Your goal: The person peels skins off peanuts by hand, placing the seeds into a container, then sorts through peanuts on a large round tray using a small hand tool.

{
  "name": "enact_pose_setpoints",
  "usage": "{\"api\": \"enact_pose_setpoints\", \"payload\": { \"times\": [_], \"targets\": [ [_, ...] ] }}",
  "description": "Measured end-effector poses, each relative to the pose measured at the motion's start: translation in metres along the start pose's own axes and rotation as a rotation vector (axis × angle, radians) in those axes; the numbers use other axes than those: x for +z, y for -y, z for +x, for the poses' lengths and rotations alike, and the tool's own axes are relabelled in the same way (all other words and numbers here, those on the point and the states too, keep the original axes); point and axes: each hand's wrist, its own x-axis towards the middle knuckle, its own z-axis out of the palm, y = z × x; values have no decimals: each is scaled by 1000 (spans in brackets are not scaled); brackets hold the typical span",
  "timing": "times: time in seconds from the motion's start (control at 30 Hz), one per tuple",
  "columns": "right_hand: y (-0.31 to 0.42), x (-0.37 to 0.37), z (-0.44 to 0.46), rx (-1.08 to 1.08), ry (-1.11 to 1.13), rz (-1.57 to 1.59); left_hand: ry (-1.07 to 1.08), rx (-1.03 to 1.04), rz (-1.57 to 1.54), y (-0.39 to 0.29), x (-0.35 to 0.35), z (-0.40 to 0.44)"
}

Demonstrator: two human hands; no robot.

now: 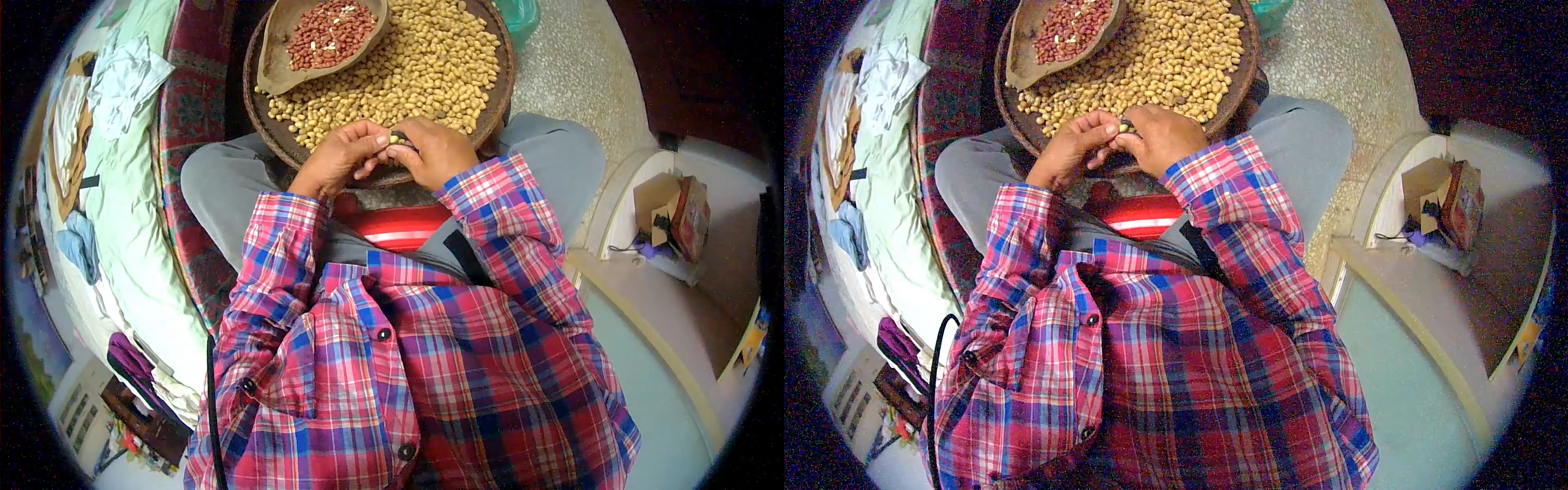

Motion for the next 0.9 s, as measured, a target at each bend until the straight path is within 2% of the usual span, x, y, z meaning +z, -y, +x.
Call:
{"api": "enact_pose_setpoints", "payload": {
  "times": [0.2, 0.33, 0.5, 0.63, 0.7, 0.73, 0.8, 0.83, 0.87, 0.9],
  "targets": [
    [4, 0, 2, -19, -13, 6, 13, -12, -65, 1, -3, -1],
    [3, 5, 2, -41, -69, -20, 110, -22, -216, 4, -5, -1],
    [11, 0, 2, 35, 61, -51, 130, -53, -268, 1, 0, -4],
    [13, 5, 0, 71, 115, -104, 44, -68, -126, 0, 4, -4],
    [8, 8, 0, 123, 35, 62, 2, -47, -81, -2, 3, -3],
    [4, 8, 1, 123, 33, 62, -42, 38, -160, -4, 1, -1],
    [-5, 8, 6, 176, -157, 204, -83, 170, -292, -5, -12, 2],
    [-11, 6, 6, 275, -123, 222, -114, 184, -299, -6, -18, 1],
    [-13, 4, 6, 275, -128, 222, -143, 199, -305, -8, -22, 1],
    [-14, 3, 7, 309, -164, 357, -140, 200, -301, -9, -26, 1]
  ]
}}
